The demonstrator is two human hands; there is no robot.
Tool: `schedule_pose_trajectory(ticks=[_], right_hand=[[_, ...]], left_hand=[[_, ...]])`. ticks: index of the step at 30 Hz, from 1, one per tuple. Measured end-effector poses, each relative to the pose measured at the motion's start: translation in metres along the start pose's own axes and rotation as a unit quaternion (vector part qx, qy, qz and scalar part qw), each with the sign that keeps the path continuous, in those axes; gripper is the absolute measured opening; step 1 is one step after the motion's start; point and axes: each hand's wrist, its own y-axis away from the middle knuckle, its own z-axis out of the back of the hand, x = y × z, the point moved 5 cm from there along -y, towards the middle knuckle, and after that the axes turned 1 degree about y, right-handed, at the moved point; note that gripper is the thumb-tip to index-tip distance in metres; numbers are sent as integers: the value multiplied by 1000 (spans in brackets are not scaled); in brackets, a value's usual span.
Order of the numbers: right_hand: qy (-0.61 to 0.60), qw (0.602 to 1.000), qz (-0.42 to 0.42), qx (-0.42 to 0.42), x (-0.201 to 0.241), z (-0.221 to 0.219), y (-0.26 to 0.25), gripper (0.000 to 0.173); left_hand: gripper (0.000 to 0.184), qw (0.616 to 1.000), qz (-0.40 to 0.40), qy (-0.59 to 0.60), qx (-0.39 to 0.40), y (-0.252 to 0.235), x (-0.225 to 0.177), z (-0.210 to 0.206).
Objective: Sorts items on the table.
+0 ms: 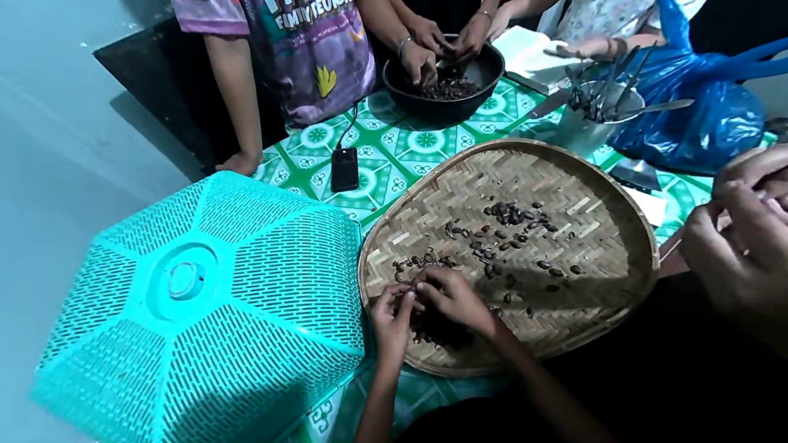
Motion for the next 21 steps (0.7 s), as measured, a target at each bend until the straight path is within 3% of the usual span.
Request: schedule_pose_trajectory(ticks=[12, 16, 21], right_hand=[[-23, 999, -17, 25, -1, 0, -1, 25], [-104, 991, -84, 14, -2, 0, -1, 25], [-193, 962, -182, -62, -6, 17, -1, 26]], left_hand=[[8, 1000, -19, 11, 13, 2, -2, 0], [10, 999, -15, 22, 18, 2, -1, 1], [8, 1000, 8, 20, 15, 2, -2, 0]])
